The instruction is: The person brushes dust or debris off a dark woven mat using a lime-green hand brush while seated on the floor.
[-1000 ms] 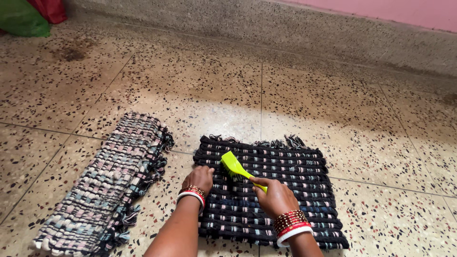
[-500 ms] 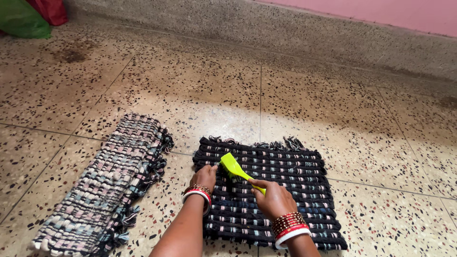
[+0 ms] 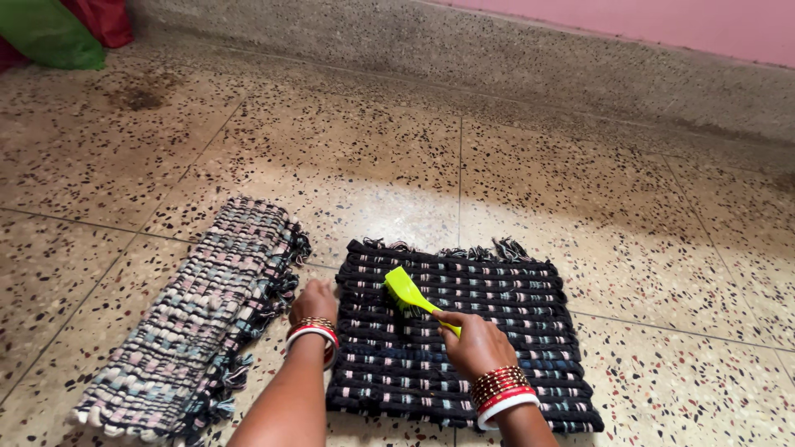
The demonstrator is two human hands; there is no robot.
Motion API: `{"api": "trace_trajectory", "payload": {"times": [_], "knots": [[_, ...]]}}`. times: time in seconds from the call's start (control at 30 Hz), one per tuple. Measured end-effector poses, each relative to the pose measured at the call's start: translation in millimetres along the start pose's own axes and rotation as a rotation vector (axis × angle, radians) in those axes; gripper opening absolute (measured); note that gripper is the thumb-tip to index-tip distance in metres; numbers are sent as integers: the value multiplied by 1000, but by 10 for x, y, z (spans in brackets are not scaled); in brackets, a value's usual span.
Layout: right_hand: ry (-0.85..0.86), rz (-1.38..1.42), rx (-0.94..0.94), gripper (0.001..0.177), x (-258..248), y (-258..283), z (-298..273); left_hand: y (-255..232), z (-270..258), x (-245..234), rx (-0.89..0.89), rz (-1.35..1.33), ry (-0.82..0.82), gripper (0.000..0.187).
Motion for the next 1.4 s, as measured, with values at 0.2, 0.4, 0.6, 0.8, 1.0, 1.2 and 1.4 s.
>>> {"api": "trace_trajectory", "payload": {"times": [0.2,0.4,0.6,0.8,1.0,1.2,1.4], "knots": [[-22,5,-20,31,-12,-22,24,266,74,-583,-54,-128,-357,36],[-3,2,-4,31,3,-26,18,266,-164,-996,-141,-361,-709,40],[-7,30,-12,31,11,-32,17,144,-200,-1006,-109,-257,-381,35],[16,36,0,32,15,-35,46,-42,-472,-283,-57,239,69,73],[34,80,-134,34,211,42,61,-79,-473,294,75,438,331,97],[-38,45,-415,31,460,208,-7,-95,-447,325,48,360,293,98],[116,142,-165,31,314,-94,200,-201,-533,237,26,366,333,93]]}}
Point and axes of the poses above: each hand's wrist, its own z-axis towards the middle knuckle, its own x-axis out of the palm, y = z × x, the point moved 2 cm from there along z, towards the middle knuckle, and after that the axes turned 13 degrees about y, right-handed, at the moved point
